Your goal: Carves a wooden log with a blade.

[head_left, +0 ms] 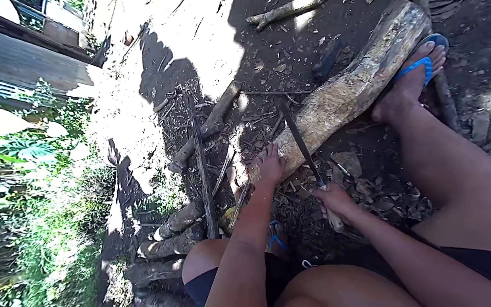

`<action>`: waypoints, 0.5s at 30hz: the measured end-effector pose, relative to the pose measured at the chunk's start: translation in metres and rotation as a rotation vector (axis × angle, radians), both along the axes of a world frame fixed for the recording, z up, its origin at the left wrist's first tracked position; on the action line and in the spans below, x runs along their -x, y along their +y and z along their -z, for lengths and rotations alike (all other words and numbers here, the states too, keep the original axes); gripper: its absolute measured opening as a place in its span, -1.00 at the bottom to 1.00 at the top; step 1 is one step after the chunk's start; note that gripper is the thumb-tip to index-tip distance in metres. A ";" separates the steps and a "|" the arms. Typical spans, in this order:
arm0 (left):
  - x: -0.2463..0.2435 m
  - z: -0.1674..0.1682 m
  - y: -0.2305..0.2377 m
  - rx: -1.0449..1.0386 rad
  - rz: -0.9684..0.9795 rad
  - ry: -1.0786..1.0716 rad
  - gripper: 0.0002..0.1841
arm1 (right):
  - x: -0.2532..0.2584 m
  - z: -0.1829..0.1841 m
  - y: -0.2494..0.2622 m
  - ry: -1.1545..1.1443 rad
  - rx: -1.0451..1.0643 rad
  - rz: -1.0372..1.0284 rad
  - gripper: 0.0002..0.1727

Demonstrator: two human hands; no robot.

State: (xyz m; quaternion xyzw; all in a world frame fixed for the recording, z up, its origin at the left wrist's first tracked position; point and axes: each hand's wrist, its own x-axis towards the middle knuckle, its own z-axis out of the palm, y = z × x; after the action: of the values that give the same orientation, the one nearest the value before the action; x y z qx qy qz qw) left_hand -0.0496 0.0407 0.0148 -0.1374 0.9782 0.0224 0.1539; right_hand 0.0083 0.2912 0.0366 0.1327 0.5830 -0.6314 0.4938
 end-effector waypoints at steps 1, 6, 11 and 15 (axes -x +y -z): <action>-0.001 -0.002 0.002 0.012 0.013 -0.004 -0.25 | 0.000 0.001 0.000 0.006 -0.003 -0.003 -0.66; -0.004 -0.006 0.009 0.058 0.053 -0.047 -0.30 | -0.001 0.003 -0.001 0.025 -0.034 -0.015 -0.69; -0.032 0.001 0.031 0.042 0.161 -0.060 -0.22 | -0.002 0.005 -0.002 0.035 -0.062 -0.026 -0.67; -0.041 0.004 0.031 0.059 0.198 -0.045 -0.28 | -0.002 0.005 -0.003 0.037 -0.079 -0.030 -0.65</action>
State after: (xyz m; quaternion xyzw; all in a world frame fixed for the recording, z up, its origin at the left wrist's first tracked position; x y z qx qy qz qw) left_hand -0.0090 0.0717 0.0106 -0.0451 0.9835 -0.0249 0.1732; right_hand 0.0103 0.2887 0.0311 0.1317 0.6184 -0.6027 0.4867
